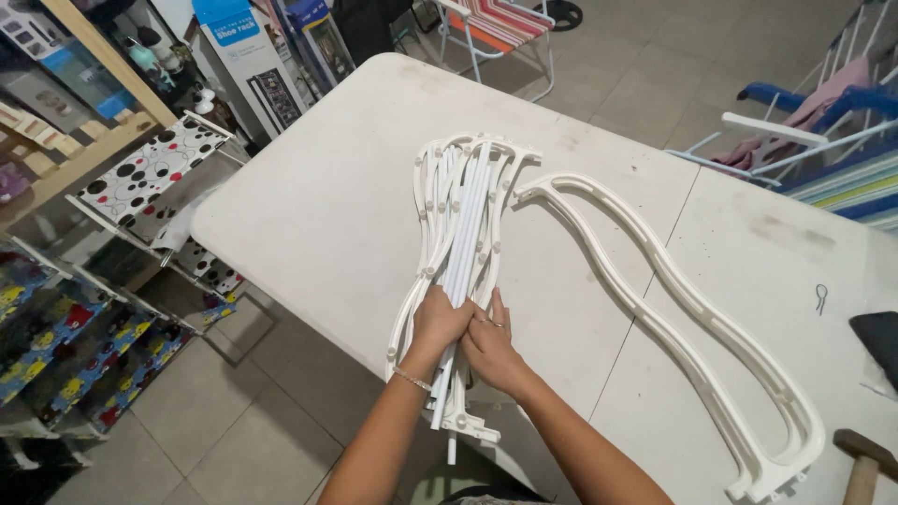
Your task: Assembling a white plastic storage rack by inserting support rods into side frames on a table.
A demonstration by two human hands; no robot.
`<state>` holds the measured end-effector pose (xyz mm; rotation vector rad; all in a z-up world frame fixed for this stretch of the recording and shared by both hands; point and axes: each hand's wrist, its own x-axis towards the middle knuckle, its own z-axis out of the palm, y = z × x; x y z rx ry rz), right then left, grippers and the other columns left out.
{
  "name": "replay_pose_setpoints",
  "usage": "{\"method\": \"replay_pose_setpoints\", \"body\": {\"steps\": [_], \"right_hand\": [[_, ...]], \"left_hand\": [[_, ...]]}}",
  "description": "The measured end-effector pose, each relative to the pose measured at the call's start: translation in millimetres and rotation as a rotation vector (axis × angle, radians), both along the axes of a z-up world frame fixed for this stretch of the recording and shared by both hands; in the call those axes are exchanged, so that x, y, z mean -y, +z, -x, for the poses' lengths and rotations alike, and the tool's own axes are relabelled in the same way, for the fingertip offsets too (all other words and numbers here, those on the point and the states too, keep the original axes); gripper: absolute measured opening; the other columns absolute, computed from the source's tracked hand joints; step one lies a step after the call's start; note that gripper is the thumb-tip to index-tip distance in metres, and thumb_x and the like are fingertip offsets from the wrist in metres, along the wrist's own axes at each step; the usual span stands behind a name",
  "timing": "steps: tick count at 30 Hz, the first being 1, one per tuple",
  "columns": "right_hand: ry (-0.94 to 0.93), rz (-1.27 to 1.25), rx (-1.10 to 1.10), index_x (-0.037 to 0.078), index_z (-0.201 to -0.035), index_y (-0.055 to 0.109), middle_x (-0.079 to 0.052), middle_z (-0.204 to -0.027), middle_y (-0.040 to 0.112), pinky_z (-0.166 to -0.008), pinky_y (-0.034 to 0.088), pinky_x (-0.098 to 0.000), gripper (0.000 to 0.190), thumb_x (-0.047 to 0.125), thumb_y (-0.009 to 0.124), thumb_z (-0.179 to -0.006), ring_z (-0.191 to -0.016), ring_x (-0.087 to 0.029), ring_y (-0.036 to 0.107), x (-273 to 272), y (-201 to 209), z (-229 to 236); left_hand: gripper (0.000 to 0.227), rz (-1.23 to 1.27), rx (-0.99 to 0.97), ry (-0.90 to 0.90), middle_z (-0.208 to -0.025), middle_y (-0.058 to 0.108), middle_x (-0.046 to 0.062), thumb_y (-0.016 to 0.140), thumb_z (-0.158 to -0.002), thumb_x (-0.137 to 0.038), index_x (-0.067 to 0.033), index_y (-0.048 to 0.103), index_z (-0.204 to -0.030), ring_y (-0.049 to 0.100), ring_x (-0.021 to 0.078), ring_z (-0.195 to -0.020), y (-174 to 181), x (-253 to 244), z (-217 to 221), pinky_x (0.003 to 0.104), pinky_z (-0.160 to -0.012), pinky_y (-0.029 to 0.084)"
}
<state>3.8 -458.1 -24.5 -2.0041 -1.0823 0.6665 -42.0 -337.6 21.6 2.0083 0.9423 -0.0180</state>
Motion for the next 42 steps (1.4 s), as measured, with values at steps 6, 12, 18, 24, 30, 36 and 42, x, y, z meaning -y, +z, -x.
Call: {"method": "replay_pose_setpoints", "body": {"steps": [6, 12, 18, 24, 30, 36, 42], "right_hand": [[0.037, -0.129, -0.049, 0.008, -0.161, 0.031, -0.016, -0.171, 0.021, -0.123, -0.002, -0.0626, 0.062, 0.037, 0.039, -0.107, -0.153, -0.050, -0.013, 29.0, -0.5, 5.4], [-0.008, -0.327, 0.093, 0.006, -0.158, 0.038, -0.020, -0.169, 0.023, -0.123, 0.014, -0.0584, 0.057, 0.029, 0.045, -0.106, -0.153, -0.049, 0.010, 85.1, 18.5, 24.0], [-0.476, -0.257, 0.427, 0.004, -0.138, 0.061, -0.023, -0.138, 0.060, -0.108, 0.044, -0.0546, 0.042, 0.021, 0.061, -0.100, -0.130, -0.044, 0.056, 189.2, -2.3, -21.8], [-0.852, 0.418, 0.887, 0.010, -0.130, 0.066, -0.014, -0.115, 0.067, -0.086, 0.058, -0.0518, 0.054, 0.042, 0.076, -0.088, -0.105, -0.039, 0.070, 281.3, -91.0, -104.5], [-0.740, 0.584, 0.639, 0.010, -0.115, 0.065, -0.012, -0.098, 0.069, -0.079, 0.061, -0.0546, 0.038, 0.041, 0.070, -0.093, -0.094, -0.038, 0.074, 284.1, -94.9, -119.7], [-0.563, 0.550, 0.463, 0.008, -0.104, 0.064, -0.016, -0.093, 0.075, -0.082, 0.059, -0.0580, 0.037, 0.041, 0.071, -0.090, -0.095, -0.044, 0.075, 277.4, -79.9, -133.1], [-0.476, 0.528, 0.283, 0.007, -0.107, 0.062, -0.020, -0.097, 0.077, -0.088, 0.058, -0.0557, 0.039, 0.037, 0.074, -0.086, -0.102, -0.043, 0.074, 260.4, -43.3, -113.3]], "left_hand": [[0.041, 0.392, 0.261, 0.134, -0.080, 0.068, 0.021, 0.068, -0.078, -0.018, 0.0108, 0.067, -0.107, 0.068, 0.0285, -0.066, -42.5, -3.6, -13.6, 0.043, -0.061, 0.058], [0.032, 0.622, 0.410, 0.143, -0.067, 0.062, 0.018, 0.064, -0.078, -0.005, 0.0081, 0.056, -0.106, 0.063, 0.0234, -0.052, 12.7, 44.1, 19.2, 0.035, -0.050, 0.058], [0.033, 0.610, 0.552, -0.022, -0.066, 0.059, 0.013, 0.061, -0.076, 0.000, 0.0021, 0.055, -0.108, 0.061, 0.0219, -0.053, 23.6, 77.7, 23.2, 0.036, -0.053, 0.056], [0.045, 0.528, 0.505, -0.053, -0.068, 0.065, 0.014, 0.063, -0.072, 0.000, -0.0004, 0.057, -0.117, 0.066, 0.0242, -0.059, -20.8, 102.1, -0.7, 0.041, -0.063, 0.058], [0.046, 0.518, 0.431, -0.030, -0.067, 0.066, 0.010, 0.065, -0.075, -0.006, -0.0010, 0.058, -0.120, 0.067, 0.0235, -0.061, -59.9, 114.9, -29.0, 0.040, -0.063, 0.057], [0.047, 0.420, 0.359, 0.065, -0.064, 0.063, 0.013, 0.062, -0.074, -0.008, 0.0019, 0.058, -0.120, 0.067, 0.0281, -0.064, -63.3, 104.5, -40.5, 0.042, -0.066, 0.055], [0.050, 0.424, 0.287, 0.148, -0.070, 0.066, 0.015, 0.061, -0.077, -0.010, 0.0026, 0.057, -0.125, 0.068, 0.0293, -0.071, -77.9, 84.7, -55.9, 0.043, -0.069, 0.055]]}}
